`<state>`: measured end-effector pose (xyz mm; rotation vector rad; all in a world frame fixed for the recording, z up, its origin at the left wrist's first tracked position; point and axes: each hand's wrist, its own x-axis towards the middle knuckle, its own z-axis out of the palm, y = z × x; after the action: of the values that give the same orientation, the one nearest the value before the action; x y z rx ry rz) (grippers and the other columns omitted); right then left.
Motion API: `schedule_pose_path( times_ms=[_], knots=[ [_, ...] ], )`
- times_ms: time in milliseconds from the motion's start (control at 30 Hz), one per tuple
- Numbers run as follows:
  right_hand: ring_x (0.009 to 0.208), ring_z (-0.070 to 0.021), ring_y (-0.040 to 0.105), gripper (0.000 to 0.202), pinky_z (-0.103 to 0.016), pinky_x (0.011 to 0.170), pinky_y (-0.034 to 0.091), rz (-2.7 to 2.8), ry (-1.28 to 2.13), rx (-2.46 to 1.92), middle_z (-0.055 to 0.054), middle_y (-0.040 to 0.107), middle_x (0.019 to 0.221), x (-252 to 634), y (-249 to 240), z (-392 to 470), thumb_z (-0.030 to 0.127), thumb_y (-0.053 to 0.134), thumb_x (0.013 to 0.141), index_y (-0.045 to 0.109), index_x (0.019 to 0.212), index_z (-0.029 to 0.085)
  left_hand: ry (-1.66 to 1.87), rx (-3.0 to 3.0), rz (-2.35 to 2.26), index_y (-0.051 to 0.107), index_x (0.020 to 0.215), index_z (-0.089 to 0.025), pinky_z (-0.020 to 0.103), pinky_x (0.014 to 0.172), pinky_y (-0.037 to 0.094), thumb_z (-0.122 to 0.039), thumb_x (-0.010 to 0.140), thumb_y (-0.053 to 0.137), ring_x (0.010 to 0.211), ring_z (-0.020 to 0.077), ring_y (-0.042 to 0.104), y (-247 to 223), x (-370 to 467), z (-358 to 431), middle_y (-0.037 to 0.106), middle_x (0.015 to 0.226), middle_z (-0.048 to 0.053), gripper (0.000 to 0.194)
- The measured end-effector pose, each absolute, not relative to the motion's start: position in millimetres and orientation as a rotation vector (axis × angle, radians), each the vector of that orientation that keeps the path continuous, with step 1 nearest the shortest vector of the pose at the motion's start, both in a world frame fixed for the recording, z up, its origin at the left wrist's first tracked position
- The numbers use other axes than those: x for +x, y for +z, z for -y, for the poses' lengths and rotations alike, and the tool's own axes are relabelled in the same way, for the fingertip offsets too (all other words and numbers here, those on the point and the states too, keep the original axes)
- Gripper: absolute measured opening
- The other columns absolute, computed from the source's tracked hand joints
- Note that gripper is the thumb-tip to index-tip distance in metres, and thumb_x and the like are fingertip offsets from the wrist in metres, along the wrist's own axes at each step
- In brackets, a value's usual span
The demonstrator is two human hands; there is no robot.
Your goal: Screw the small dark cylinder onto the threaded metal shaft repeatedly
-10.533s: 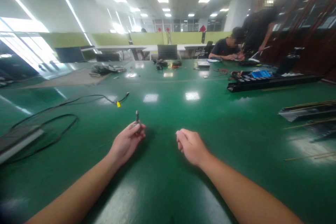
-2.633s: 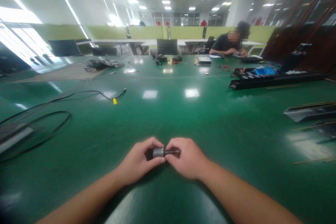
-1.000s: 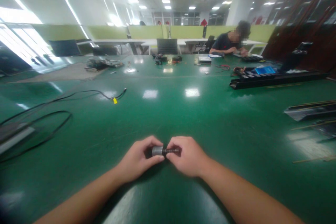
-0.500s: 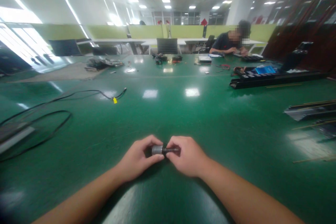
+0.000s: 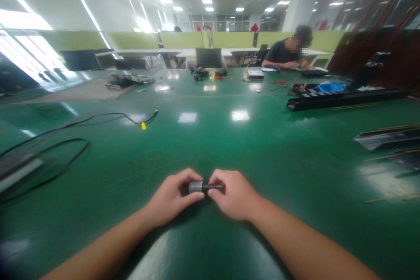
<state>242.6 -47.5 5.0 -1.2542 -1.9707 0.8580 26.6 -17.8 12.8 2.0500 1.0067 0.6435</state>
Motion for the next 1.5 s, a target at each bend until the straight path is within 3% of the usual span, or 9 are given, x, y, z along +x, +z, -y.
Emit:
schedule_pose_path(
  times_ms=[1500],
  knots=[
    [0.066, -0.0147, 0.058, 0.004, -0.025, 0.062, 0.041, 1.942, 0.789, -1.279, 0.000, 0.067, 0.074, 243.2, 4.6, 47.4, 0.018, 0.064, 0.082, 0.065, 0.085, 0.019, 0.707, 2.053, -1.027, 0.064, 0.099, -0.018, 0.026, 0.070, 0.044, -0.038, 0.083, 0.070, 0.076, 0.0156, 0.059, 15.0, 24.7, 15.9, 0.065, 0.085, 0.001, 0.026]
  ],
)
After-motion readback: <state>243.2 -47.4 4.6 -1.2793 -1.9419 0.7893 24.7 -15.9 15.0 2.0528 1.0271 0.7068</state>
